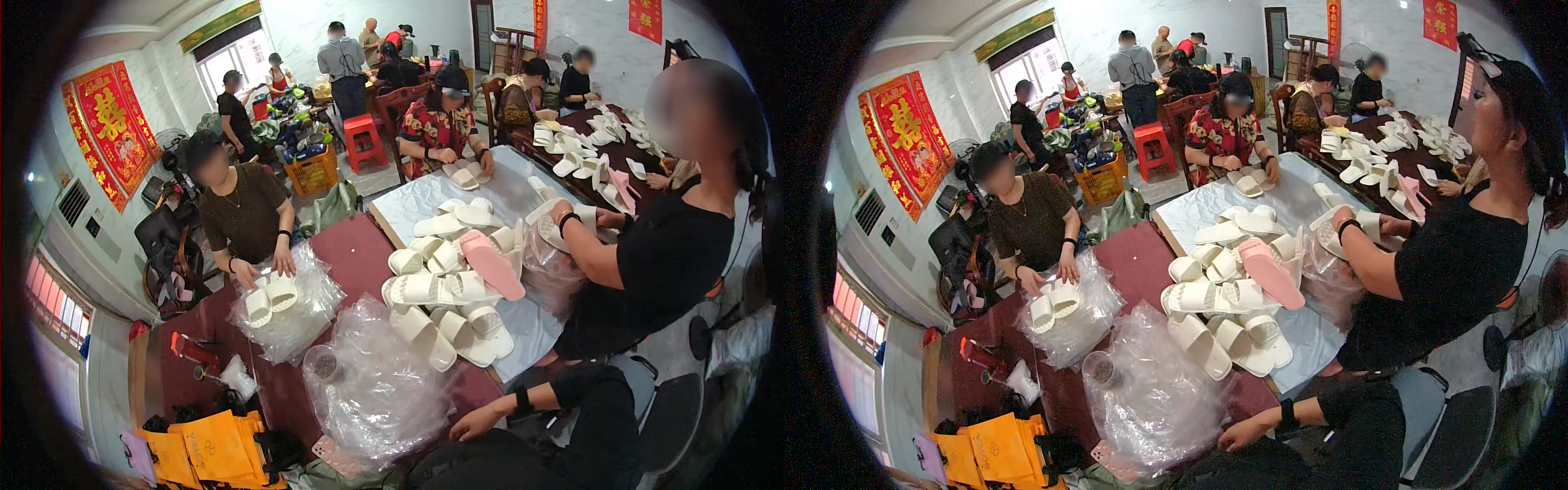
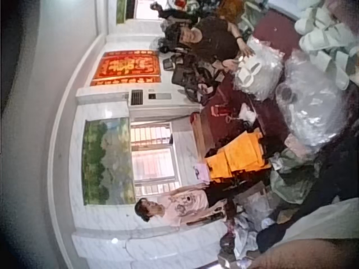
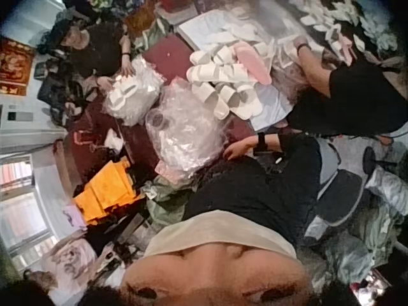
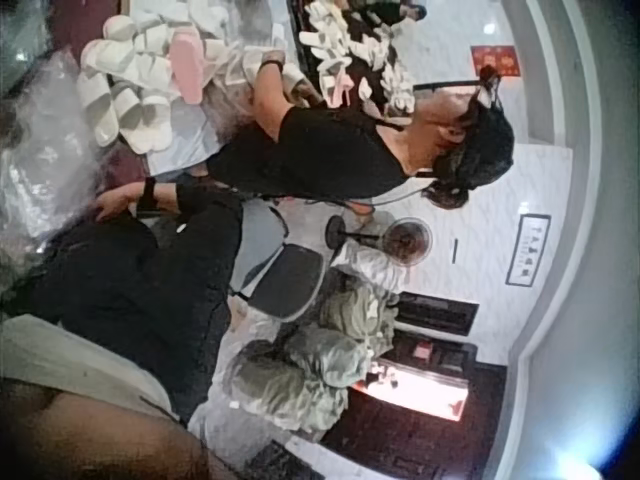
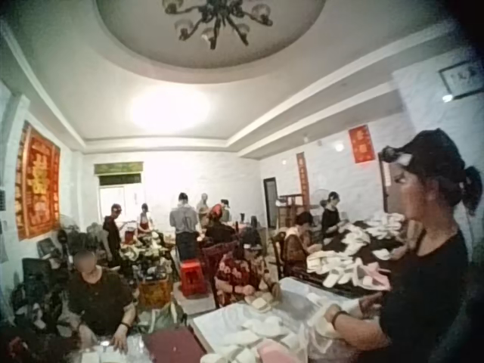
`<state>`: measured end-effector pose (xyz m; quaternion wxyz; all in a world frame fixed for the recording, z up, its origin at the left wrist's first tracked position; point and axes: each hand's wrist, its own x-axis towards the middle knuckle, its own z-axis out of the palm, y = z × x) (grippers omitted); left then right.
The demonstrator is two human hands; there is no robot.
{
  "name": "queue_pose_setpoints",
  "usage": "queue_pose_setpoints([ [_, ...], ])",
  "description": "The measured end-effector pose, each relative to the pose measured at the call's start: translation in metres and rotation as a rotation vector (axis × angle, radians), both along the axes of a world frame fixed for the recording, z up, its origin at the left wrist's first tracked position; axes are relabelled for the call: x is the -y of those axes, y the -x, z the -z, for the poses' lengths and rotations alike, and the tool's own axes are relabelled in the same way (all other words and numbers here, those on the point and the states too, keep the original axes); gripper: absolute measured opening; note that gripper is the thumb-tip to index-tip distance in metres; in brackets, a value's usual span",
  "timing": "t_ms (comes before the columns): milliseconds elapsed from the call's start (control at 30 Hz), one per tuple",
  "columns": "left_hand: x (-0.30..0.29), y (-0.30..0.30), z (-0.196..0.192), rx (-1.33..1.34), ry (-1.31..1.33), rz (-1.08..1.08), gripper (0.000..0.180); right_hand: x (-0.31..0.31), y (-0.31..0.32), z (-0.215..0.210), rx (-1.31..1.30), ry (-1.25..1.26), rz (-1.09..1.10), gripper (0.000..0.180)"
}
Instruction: Sorting and packing shoe components or slippers at a production table.
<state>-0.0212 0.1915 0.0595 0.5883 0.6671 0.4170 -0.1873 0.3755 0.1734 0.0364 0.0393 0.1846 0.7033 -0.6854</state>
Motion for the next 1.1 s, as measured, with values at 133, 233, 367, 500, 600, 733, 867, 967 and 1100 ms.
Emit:
queue_pose_setpoints([
  [133, -0.002, -0.014, 0.004, 0.021, 0.067, -0.021, 0.025, -0.011, 0.007, -0.068, 0.152, -0.129, -0.03, 0.036],
  [233, 0.028, -0.025, 0.015, 0.051, 0.163, -0.092, 0.025, -0.007, 0.005, -0.086, -0.046, -0.106, -0.003, 0.036],
  [367, 0.133, -0.034, 0.023, 0.087, 0.372, -0.262, 0.024, -0.01, -0.006, -0.105, -0.185, -0.064, 0.143, 0.038],
  [500, 0.223, -0.038, 0.006, 0.101, 0.527, -0.461, 0.023, -0.018, -0.005, -0.118, -0.073, 0.025, 0.209, 0.035],
  [600, 0.238, -0.037, 0.004, 0.113, 0.572, -0.536, 0.023, -0.022, -0.011, -0.097, -0.048, 0.081, 0.319, 0.033],
  [733, 0.23, -0.031, 0.009, 0.134, 0.604, -0.581, 0.022, -0.048, -0.01, -0.051, 0.086, -0.012, 0.38, 0.033],
  [867, 0.177, -0.018, 0.012, -0.103, 0.154, -0.552, 0.023, -0.08, 0.004, -0.045, 0.286, -0.629, 0.22, 0.045],
  [967, 0.107, -0.037, 0.002, -0.052, -0.276, -0.826, 0.026, -0.091, 0.036, -0.04, 0.297, -1.33, 0.131, 0.052],
  [1100, 0.02, -0.092, 0.013, -0.055, -1.067, -0.434, 0.047, -0.107, 0.048, 0.027, 0.295, -1.518, 0.21, 0.046],
])
